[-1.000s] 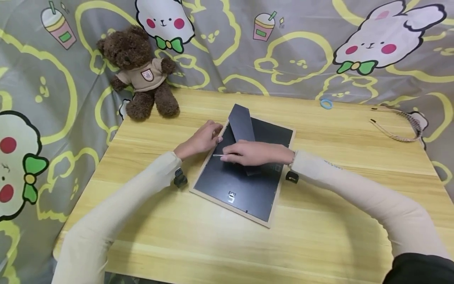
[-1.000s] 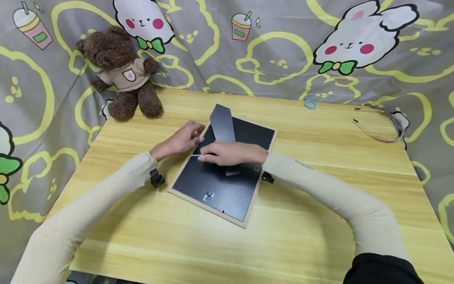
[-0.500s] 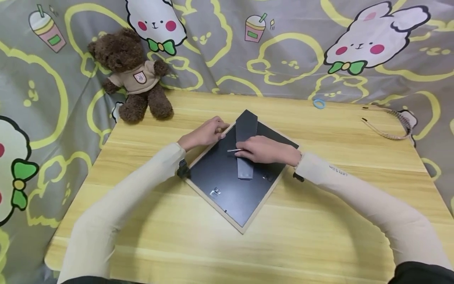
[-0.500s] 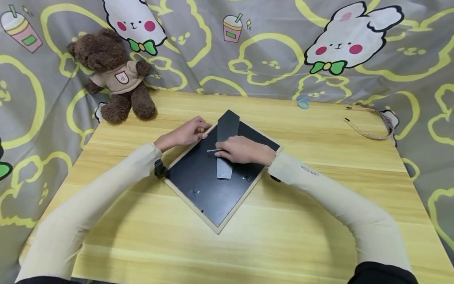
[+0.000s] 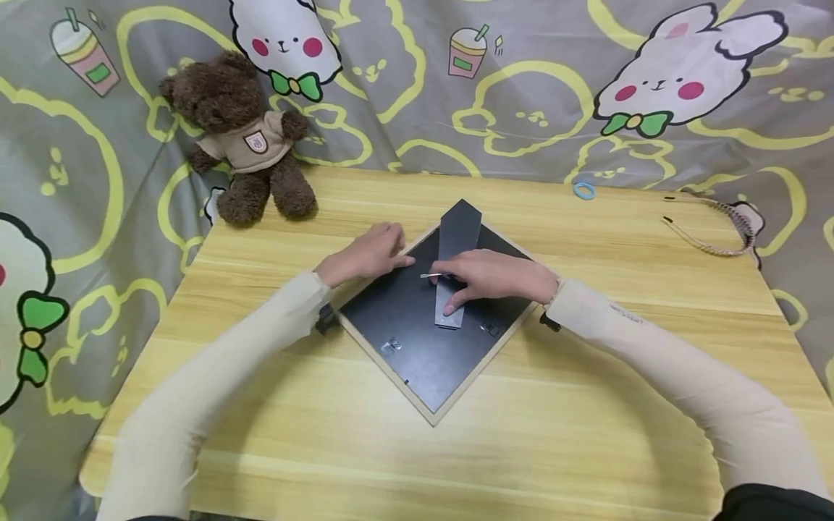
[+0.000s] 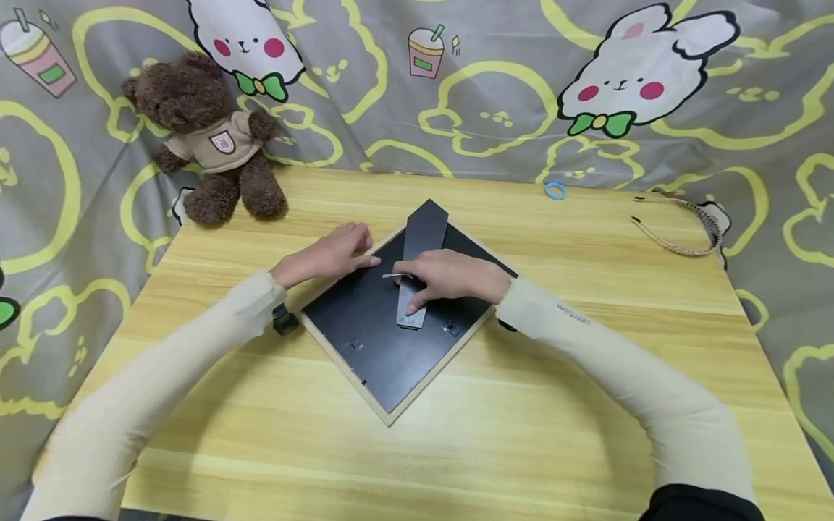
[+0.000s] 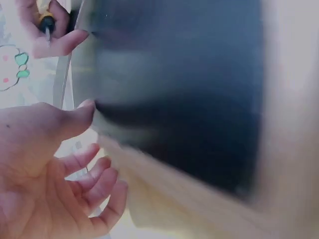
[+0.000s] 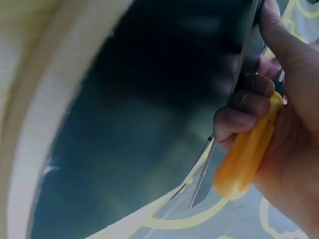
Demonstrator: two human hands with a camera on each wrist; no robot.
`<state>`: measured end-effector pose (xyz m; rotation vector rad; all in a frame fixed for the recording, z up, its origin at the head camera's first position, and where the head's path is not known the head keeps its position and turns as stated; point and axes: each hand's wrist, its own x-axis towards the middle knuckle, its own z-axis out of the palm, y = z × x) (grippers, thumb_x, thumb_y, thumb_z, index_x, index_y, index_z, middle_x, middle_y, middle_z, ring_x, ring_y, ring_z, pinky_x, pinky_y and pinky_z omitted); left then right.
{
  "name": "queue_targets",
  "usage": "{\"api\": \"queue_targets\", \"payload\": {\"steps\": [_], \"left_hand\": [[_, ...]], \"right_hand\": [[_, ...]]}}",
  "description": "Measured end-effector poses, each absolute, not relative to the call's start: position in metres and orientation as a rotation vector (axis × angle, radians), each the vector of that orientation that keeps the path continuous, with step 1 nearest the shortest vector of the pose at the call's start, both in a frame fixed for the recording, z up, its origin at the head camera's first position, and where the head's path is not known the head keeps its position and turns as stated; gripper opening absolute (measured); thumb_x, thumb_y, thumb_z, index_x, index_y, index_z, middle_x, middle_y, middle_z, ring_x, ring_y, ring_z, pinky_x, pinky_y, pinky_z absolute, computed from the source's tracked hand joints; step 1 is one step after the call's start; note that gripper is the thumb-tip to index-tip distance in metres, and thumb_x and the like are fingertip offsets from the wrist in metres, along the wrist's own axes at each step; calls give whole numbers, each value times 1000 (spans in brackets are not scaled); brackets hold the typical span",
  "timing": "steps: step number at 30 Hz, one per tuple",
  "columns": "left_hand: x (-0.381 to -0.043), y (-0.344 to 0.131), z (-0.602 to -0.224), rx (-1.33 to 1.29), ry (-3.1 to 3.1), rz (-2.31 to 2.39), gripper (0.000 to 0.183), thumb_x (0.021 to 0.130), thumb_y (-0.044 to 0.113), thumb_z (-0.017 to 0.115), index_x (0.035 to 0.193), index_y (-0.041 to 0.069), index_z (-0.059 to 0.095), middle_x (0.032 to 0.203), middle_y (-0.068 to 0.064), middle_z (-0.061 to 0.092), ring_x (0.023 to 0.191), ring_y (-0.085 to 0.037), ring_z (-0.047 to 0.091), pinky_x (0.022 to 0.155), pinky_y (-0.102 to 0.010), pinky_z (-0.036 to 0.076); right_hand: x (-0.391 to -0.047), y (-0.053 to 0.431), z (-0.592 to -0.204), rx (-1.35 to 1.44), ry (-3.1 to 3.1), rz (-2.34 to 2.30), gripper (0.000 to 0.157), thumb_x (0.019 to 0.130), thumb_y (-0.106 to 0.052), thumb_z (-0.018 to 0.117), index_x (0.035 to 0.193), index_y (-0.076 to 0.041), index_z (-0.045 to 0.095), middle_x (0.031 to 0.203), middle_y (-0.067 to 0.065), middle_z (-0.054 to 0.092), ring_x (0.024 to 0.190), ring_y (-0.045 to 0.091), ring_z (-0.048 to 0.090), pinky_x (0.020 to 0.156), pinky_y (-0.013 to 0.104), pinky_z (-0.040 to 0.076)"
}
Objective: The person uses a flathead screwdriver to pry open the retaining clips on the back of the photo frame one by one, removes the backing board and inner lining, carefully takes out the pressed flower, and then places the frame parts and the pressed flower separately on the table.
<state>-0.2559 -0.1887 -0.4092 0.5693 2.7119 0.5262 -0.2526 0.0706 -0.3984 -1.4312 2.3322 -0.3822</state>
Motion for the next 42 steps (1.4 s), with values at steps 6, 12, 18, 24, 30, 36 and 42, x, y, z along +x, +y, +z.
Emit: {"api": "queue_targets", "payload": {"steps": [6,12,18,24,30,36,42], "left_hand": [[-238,-230,-407,488,2672,672,35,105,39,65,116,6,59,109,-12,61,98,-28,57,86,-45,50],[-223,-232,-414,553,2747,731,24,105,31,67,108,7,65,93,-7,67,82,-22,61,77,-42,52],[-222,-228,-425,655,2896,654,19,107,25,62,103,7,67,87,-5,67,76,-21,60,73,-40,52],[-223,-228,-431,968,2968,605,16,107,13,61,94,5,66,81,-6,62,71,-20,56,67,-40,52],[-227,-222,-433,1085,2982,548,15,107,10,58,96,4,66,86,-7,62,72,-21,57,69,-41,53],[-246,-205,-435,1046,3012,490,17,108,18,60,95,9,66,86,-5,62,72,-23,58,66,-42,52],[-257,-192,-436,872,3121,379,29,108,37,60,97,11,66,87,-8,63,76,-28,62,67,-46,52]], "right_hand": [[-253,62,-395,-1383,2434,-299,48,81,-52,84,109,-19,63,71,-7,46,69,14,47,63,32,36],[-257,68,-397,-1248,2488,-363,46,82,-50,86,106,-19,62,72,-4,43,69,16,44,62,31,30],[-258,69,-401,-1198,2459,-410,45,85,-49,85,106,-18,61,74,-4,44,70,16,45,63,31,29],[-257,69,-404,-1191,2463,-434,44,85,-49,85,106,-19,61,74,-4,42,68,16,43,62,31,28],[-247,72,-407,-1137,2495,-455,45,84,-50,85,105,-18,62,72,-3,42,67,15,42,61,30,26],[-233,77,-405,-1033,2570,-405,50,86,-52,83,107,-11,63,69,-3,39,65,16,42,58,31,27],[-233,84,-403,-894,2609,-399,55,86,-53,83,111,-8,65,70,1,46,65,19,47,56,30,31]]}}
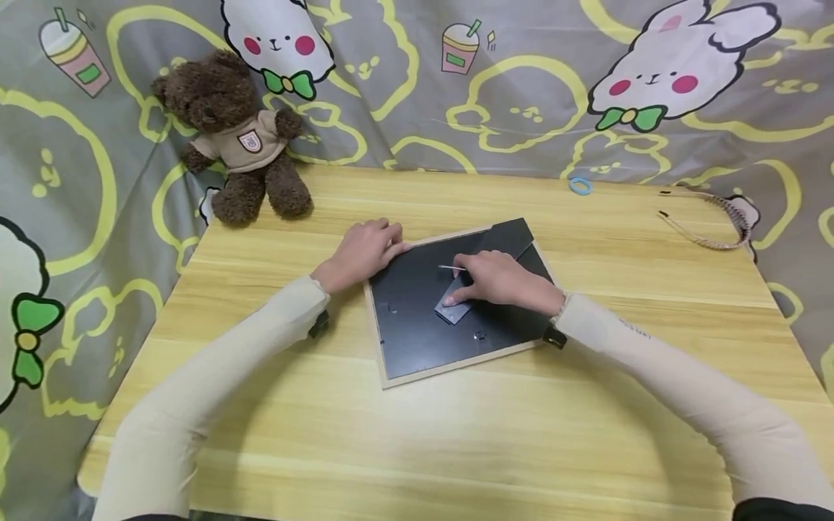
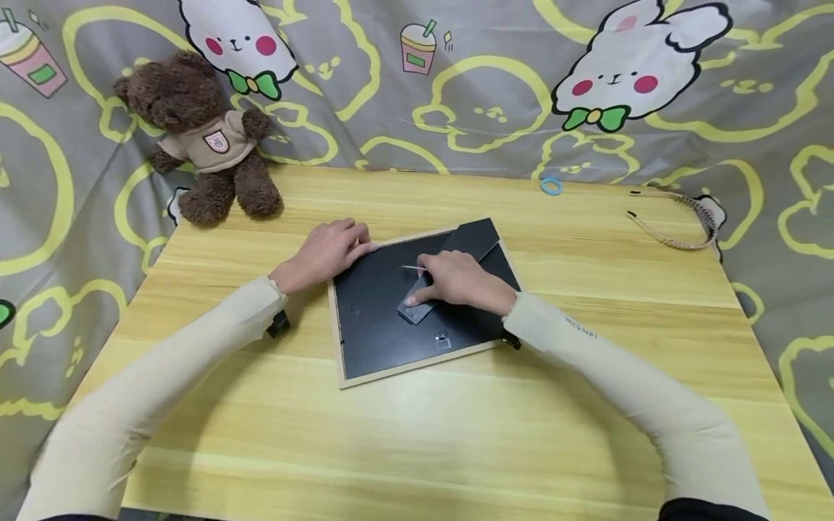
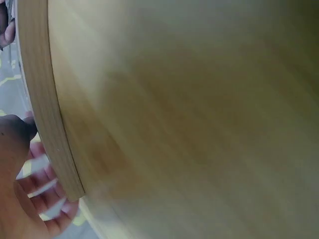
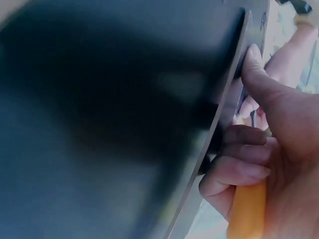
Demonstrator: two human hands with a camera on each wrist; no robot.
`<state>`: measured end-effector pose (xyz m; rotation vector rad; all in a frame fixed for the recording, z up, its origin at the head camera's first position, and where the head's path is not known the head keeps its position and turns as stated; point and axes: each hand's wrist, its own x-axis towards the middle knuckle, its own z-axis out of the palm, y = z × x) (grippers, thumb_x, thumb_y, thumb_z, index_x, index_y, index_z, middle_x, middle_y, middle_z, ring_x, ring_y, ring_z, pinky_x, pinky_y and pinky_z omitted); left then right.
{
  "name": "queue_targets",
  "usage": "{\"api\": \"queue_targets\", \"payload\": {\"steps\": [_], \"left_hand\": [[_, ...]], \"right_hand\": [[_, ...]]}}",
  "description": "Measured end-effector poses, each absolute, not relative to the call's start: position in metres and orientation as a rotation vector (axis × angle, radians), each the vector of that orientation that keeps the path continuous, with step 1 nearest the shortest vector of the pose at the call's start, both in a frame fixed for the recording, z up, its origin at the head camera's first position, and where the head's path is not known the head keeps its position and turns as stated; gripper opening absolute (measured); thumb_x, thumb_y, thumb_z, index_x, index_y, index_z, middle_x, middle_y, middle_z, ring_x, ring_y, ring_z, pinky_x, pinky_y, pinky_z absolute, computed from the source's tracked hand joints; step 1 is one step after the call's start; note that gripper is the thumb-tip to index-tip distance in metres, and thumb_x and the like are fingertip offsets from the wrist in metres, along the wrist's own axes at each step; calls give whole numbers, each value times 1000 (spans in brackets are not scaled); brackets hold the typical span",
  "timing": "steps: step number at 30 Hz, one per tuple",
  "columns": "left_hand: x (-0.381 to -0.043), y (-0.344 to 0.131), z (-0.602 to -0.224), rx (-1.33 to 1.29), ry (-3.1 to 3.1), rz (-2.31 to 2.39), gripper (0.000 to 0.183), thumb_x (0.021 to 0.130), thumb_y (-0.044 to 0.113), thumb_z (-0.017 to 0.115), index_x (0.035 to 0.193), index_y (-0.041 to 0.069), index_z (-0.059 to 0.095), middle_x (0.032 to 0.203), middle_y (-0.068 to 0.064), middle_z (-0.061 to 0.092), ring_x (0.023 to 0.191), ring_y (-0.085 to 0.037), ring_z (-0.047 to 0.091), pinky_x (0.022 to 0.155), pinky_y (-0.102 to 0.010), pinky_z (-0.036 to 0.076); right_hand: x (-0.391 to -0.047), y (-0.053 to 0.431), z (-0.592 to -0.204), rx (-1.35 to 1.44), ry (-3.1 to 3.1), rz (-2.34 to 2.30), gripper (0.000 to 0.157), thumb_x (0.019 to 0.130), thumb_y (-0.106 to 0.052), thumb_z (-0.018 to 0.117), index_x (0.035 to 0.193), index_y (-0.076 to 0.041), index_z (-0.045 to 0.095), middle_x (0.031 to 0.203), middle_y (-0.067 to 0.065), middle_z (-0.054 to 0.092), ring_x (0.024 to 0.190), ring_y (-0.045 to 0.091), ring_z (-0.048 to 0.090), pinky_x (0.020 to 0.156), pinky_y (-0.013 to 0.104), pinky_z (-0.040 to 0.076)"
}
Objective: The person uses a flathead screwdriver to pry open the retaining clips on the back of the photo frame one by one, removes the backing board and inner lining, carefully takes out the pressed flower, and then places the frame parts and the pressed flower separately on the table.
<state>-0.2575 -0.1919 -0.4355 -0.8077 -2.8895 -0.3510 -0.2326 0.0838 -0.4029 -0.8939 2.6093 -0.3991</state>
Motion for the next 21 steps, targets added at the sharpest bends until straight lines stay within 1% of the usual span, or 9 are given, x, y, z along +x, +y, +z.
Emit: {"api": "queue_targets", "payload": {"steps": [2,5,8,10,12,15,18,21], "left_hand": [[-254,-195,-435,-742,-2916,-355,31,108,39,59,100,9,66,91,-11,63,80,-31,63,71,-48,53],[-245,-203,-433,-652,-2954,-406,29,108,36,59,110,9,66,99,-13,64,90,-33,63,76,-51,54],[-234,-213,-430,-579,-2970,-463,26,108,32,61,116,8,66,103,-13,63,93,-33,61,76,-51,55],[-231,-217,-431,-587,-2952,-489,26,107,30,64,118,7,68,105,-14,64,94,-33,61,78,-51,55],[-232,-217,-432,-648,-2924,-516,28,106,29,65,120,5,69,107,-14,65,96,-33,61,81,-50,54],[-240,-209,-433,-739,-2897,-530,29,107,28,63,122,4,71,111,-15,66,101,-33,61,86,-49,52],[-244,-203,-430,-687,-2942,-516,31,108,29,60,124,4,70,113,-16,65,101,-34,60,83,-50,52],[-239,-203,-425,-506,-3030,-530,36,108,31,60,130,3,64,115,-19,59,101,-36,57,79,-51,52]], "right_hand": [[-235,83,-403,-835,2620,-423,53,84,-52,85,108,-9,66,72,1,51,67,20,49,57,31,33],[-239,83,-405,-787,2632,-448,51,82,-51,87,104,-9,67,75,2,55,69,21,52,59,31,36],[-240,86,-406,-786,2632,-464,52,82,-51,87,105,-9,68,73,2,52,67,20,49,59,31,34],[-239,88,-407,-793,2635,-471,53,82,-51,87,105,-8,68,71,1,48,65,19,47,58,31,31],[-237,91,-407,-792,2646,-470,53,82,-50,88,106,-7,68,69,1,45,63,19,44,57,31,29],[-235,92,-406,-793,2667,-464,52,82,-49,88,105,-7,69,68,1,43,63,19,43,57,31,28],[-233,89,-406,-810,2684,-480,52,82,-49,88,105,-7,69,69,1,46,63,19,45,56,31,28],[-232,85,-406,-813,2695,-509,52,82,-49,89,105,-6,69,70,2,51,64,20,48,56,31,30]]}}
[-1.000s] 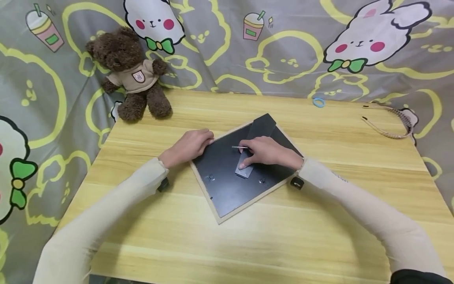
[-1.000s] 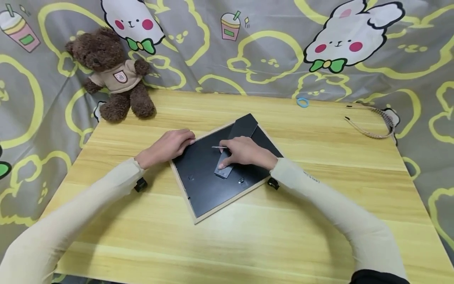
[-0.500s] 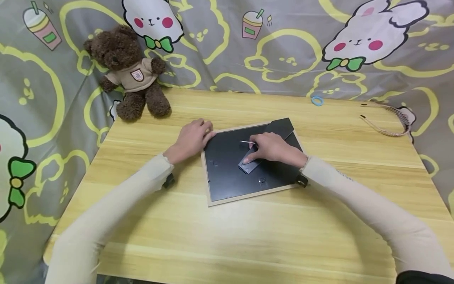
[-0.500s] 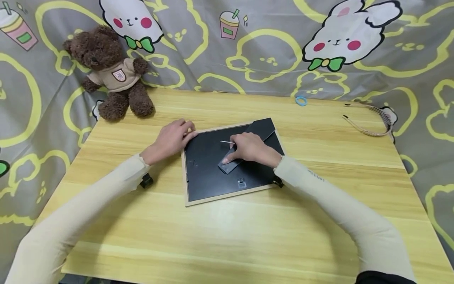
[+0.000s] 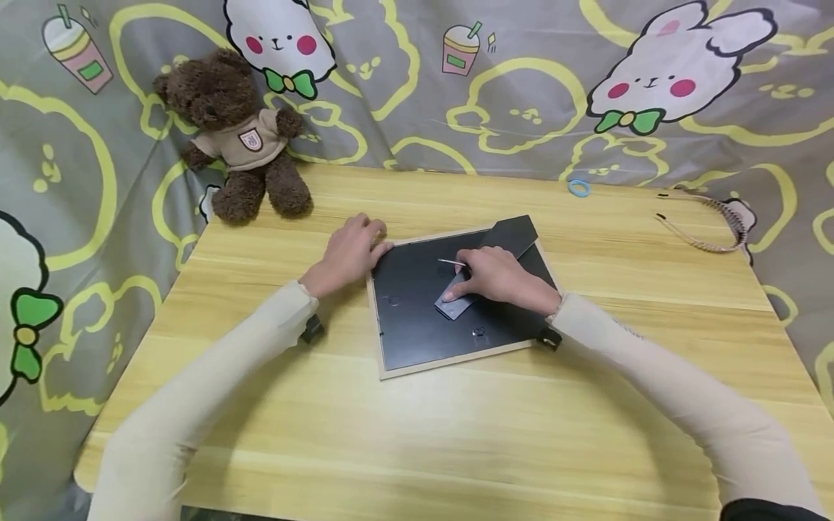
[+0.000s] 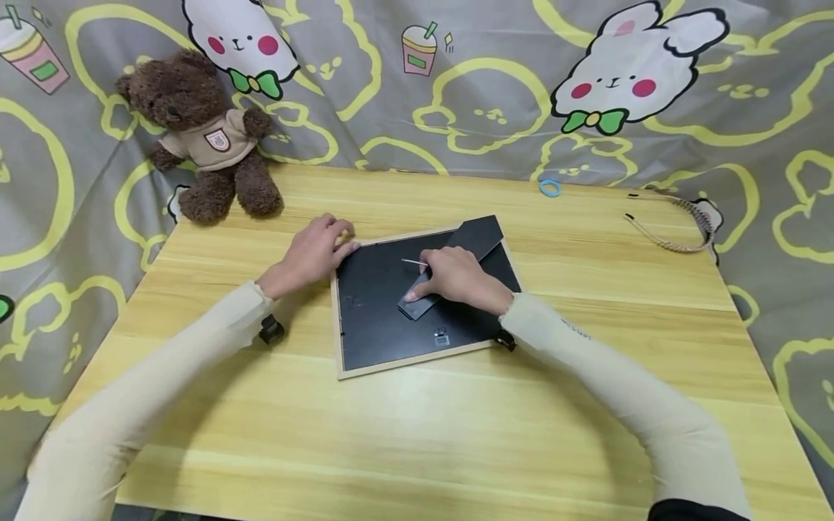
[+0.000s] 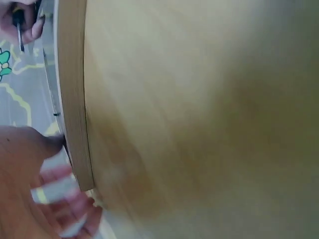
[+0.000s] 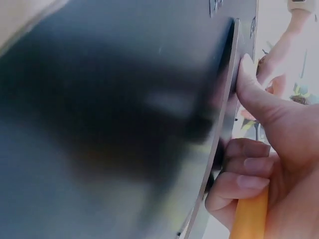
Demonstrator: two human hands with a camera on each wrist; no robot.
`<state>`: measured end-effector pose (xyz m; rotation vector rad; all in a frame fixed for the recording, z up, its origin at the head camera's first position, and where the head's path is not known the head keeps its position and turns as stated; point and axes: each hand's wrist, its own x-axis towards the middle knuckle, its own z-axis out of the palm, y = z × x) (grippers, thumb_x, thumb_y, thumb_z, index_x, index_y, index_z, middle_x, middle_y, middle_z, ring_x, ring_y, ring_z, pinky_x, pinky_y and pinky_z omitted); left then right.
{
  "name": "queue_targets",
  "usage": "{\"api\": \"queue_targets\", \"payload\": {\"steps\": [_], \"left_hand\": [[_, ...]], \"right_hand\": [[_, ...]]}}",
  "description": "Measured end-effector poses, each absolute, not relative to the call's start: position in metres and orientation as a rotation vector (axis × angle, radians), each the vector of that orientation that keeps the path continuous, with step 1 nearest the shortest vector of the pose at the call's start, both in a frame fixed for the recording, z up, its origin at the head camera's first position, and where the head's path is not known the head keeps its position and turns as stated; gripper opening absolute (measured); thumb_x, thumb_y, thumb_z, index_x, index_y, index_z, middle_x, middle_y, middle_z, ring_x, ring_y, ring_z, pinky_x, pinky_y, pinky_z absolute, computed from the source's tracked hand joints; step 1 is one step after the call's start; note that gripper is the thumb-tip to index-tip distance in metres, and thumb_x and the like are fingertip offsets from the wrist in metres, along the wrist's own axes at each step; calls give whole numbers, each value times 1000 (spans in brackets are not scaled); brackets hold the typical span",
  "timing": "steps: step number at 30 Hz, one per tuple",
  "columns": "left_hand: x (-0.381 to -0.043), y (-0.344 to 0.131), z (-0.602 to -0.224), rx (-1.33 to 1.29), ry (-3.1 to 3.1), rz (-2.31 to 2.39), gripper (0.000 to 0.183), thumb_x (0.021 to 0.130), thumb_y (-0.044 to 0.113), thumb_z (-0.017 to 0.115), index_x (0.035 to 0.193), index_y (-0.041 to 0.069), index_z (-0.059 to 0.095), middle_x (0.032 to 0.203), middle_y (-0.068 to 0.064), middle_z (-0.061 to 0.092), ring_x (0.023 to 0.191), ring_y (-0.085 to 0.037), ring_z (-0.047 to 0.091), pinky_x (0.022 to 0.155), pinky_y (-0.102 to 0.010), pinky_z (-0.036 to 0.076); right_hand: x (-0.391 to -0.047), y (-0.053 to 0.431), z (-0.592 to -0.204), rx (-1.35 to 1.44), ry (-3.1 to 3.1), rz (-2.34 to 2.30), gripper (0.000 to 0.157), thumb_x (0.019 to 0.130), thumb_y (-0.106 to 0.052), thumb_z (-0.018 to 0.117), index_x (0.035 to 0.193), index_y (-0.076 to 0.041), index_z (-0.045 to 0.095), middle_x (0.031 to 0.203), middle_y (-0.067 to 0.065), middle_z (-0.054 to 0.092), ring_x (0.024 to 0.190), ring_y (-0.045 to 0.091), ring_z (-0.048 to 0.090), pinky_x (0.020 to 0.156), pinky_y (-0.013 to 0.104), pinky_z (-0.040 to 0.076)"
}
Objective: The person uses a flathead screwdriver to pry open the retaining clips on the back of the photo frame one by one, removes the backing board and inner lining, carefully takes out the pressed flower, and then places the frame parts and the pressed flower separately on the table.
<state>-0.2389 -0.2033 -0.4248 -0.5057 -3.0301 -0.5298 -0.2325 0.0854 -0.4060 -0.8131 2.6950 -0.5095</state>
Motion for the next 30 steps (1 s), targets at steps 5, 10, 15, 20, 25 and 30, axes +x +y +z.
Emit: {"api": "queue_targets", "payload": {"steps": [5,10,15,20,25,30], "left_hand": [[-218,-211,-421,-290,-3102,-664,38,108,31,61,122,-5,59,103,-19,55,90,-34,54,74,-49,50],[-210,-203,-420,-264,-3117,-757,31,107,27,63,107,-3,59,96,-18,58,85,-33,56,73,-48,51],[-214,-194,-423,-366,-3103,-747,21,107,15,60,104,-5,58,96,-20,56,82,-30,53,71,-45,50],[-228,-191,-423,-502,-3111,-731,22,107,10,58,89,0,50,88,-15,48,76,-27,45,64,-37,39],[-248,-189,-421,-533,-3157,-785,35,109,12,55,136,-11,59,92,-15,51,71,-22,43,62,-34,37],[-253,-184,-416,-496,-3261,-830,54,113,21,49,157,-7,38,104,-25,63,75,-29,56,72,-41,50]], "right_hand": [[-236,82,-405,-742,2676,-557,53,81,-46,90,104,-5,68,73,3,52,66,20,48,59,30,33],[-244,83,-403,-677,2664,-581,51,81,-45,90,99,-4,67,73,4,53,67,20,50,61,30,37],[-244,88,-406,-746,2657,-553,51,84,-47,87,95,-3,65,66,1,44,61,18,45,59,30,32],[-241,96,-401,-930,2540,-437,54,89,-50,83,104,-1,66,65,0,43,59,15,44,57,28,34],[-250,99,-394,-1035,2401,-397,46,88,-46,84,103,-7,63,69,1,46,64,17,48,64,31,38],[-252,105,-400,-1004,2424,-420,46,87,-49,84,100,-11,62,68,0,46,64,16,47,64,30,37]]}}
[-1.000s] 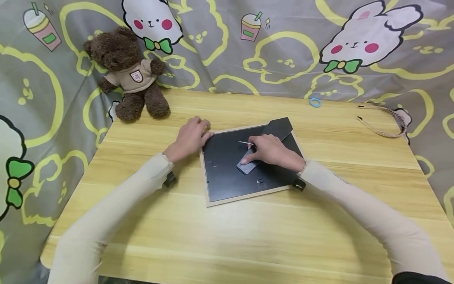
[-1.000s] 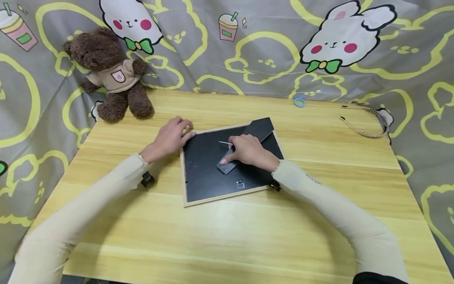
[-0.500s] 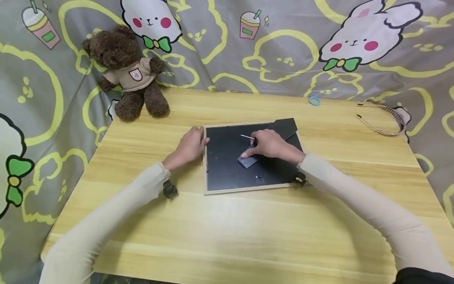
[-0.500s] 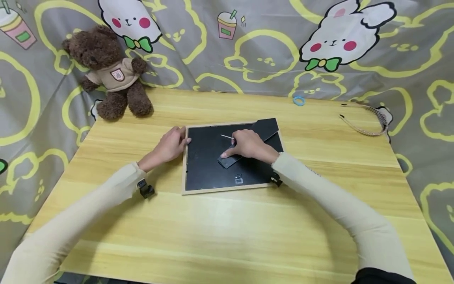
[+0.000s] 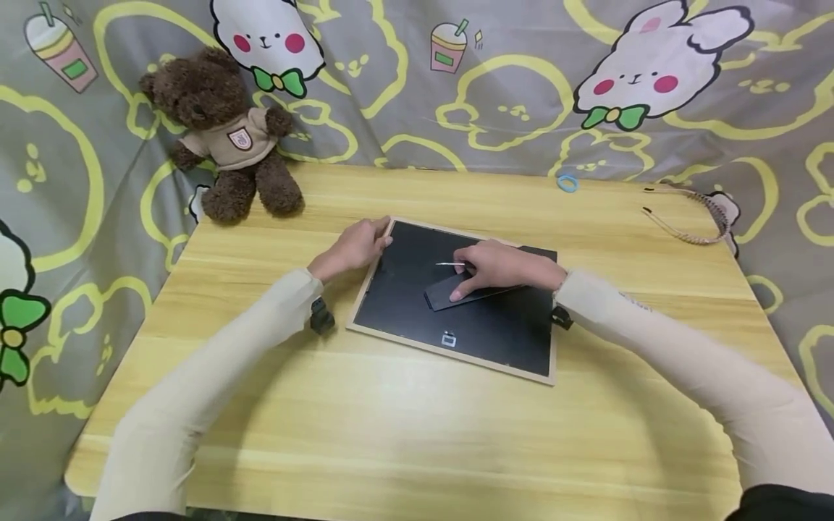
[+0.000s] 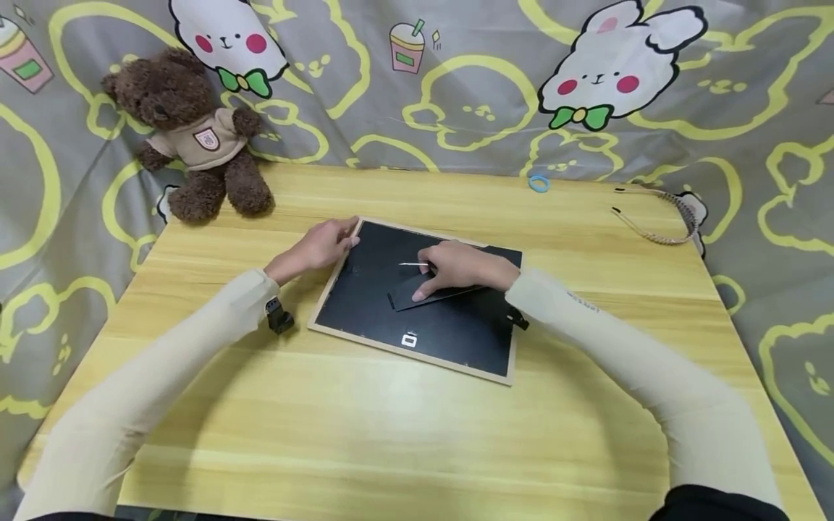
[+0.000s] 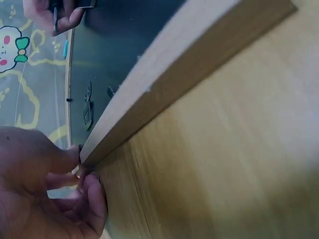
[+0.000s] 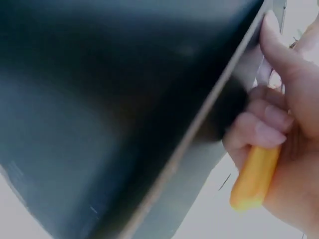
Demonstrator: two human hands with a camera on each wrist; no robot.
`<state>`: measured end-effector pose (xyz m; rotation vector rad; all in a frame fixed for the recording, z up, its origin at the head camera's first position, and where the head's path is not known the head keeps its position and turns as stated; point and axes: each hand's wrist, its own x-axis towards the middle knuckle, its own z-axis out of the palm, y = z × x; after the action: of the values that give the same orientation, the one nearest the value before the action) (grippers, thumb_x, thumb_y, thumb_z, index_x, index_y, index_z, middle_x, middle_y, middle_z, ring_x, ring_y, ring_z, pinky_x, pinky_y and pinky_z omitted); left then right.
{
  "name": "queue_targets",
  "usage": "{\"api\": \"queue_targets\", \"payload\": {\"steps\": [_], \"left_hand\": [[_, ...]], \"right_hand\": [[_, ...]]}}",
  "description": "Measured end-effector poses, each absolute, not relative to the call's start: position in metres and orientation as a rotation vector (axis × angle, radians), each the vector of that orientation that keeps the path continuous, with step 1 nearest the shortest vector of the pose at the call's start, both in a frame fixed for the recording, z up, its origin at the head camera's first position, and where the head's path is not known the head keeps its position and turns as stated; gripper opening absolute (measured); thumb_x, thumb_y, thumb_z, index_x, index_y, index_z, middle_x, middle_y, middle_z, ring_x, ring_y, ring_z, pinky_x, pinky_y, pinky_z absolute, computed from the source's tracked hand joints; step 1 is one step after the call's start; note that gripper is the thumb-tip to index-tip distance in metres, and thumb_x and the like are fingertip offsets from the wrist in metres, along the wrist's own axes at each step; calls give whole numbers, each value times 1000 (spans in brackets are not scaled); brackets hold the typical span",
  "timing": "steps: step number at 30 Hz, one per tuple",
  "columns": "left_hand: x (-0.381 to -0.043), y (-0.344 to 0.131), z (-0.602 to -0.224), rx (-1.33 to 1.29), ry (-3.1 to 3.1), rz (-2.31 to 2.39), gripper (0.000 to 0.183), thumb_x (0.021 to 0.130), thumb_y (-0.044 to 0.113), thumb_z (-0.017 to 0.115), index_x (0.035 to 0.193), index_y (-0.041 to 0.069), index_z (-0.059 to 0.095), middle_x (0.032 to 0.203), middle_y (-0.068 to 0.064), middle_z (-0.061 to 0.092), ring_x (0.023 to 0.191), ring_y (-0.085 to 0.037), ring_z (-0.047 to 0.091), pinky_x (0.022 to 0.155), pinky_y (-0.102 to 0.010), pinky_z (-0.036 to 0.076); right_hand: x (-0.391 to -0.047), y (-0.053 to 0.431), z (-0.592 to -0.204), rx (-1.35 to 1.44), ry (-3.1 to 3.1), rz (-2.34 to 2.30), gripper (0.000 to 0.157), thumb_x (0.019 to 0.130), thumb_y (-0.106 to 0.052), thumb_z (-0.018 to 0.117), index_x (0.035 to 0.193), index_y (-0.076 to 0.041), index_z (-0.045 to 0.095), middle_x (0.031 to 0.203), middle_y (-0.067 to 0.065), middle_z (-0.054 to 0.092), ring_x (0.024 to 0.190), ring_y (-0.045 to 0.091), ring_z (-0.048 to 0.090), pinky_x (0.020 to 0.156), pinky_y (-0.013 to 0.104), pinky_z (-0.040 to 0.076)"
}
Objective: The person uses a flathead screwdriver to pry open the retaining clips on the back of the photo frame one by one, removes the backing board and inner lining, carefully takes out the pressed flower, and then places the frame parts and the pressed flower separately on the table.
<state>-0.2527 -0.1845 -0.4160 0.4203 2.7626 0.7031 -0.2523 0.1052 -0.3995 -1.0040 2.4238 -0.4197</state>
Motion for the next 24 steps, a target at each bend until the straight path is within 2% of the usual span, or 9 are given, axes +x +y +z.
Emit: {"api": "queue_targets", "payload": {"steps": [2,4,6,9,13,16,18,21,24], "left_hand": [[-244,-186,-414,411,2730,687,56,113,26,47,157,-8,37,105,-25,63,86,-32,57,81,-44,51],[-230,-191,-411,457,2687,728,50,112,25,51,145,-12,49,100,-22,62,89,-31,57,81,-44,50],[-216,-198,-409,515,2614,827,52,108,21,61,144,-13,49,86,-14,60,74,-24,53,70,-37,48],[-199,-212,-413,663,2504,982,40,98,11,75,127,-13,59,66,-7,46,59,-16,38,60,-28,36],[-188,-221,-419,743,2478,1064,52,91,8,82,132,-11,56,78,-10,39,71,-19,36,70,-30,33],[-186,-223,-422,678,2508,1057,71,91,11,83,147,-13,46,94,-11,46,84,-22,42,78,-34,38],[-186,-224,-422,635,2511,1061,78,91,11,84,151,-14,41,100,-12,49,89,-24,44,81,-36,40],[-184,-225,-423,590,2509,1078,84,90,12,84,155,-13,36,105,-12,50,92,-24,46,82,-36,42],[-182,-226,-423,559,2523,1072,84,91,15,84,155,-11,37,105,-11,52,92,-23,47,82,-35,43]], "right_hand": [[-250,107,-402,-977,2453,-441,47,87,-50,84,101,-11,64,67,-1,46,63,16,47,64,31,38],[-246,109,-403,-950,2479,-461,47,86,-50,85,102,-11,65,67,0,48,64,16,49,64,31,39],[-244,110,-401,-935,2502,-467,47,85,-50,85,103,-11,65,68,1,49,65,17,49,64,32,39],[-240,108,-397,-956,2512,-433,50,87,-49,84,110,-9,62,72,2,51,67,18,50,64,32,38],[-230,99,-388,-1024,2499,-418,47,99,-45,71,121,-7,53,78,3,54,69,18,53,65,32,42],[-221,80,-383,-1068,2453,-445,29,111,-34,53,116,-5,52,78,4,52,69,20,53,68,34,46],[-216,63,-382,-1088,2446,-435,24,114,-26,45,110,-4,54,77,5,51,71,21,54,72,36,48],[-211,39,-384,-1088,2469,-395,28,114,-22,43,100,-6,61,75,4,51,73,21,56,74,37,50],[-207,19,-391,-1080,2485,-427,31,113,-24,47,92,-9,63,70,2,50,68,19,58,70,34,50]]}}
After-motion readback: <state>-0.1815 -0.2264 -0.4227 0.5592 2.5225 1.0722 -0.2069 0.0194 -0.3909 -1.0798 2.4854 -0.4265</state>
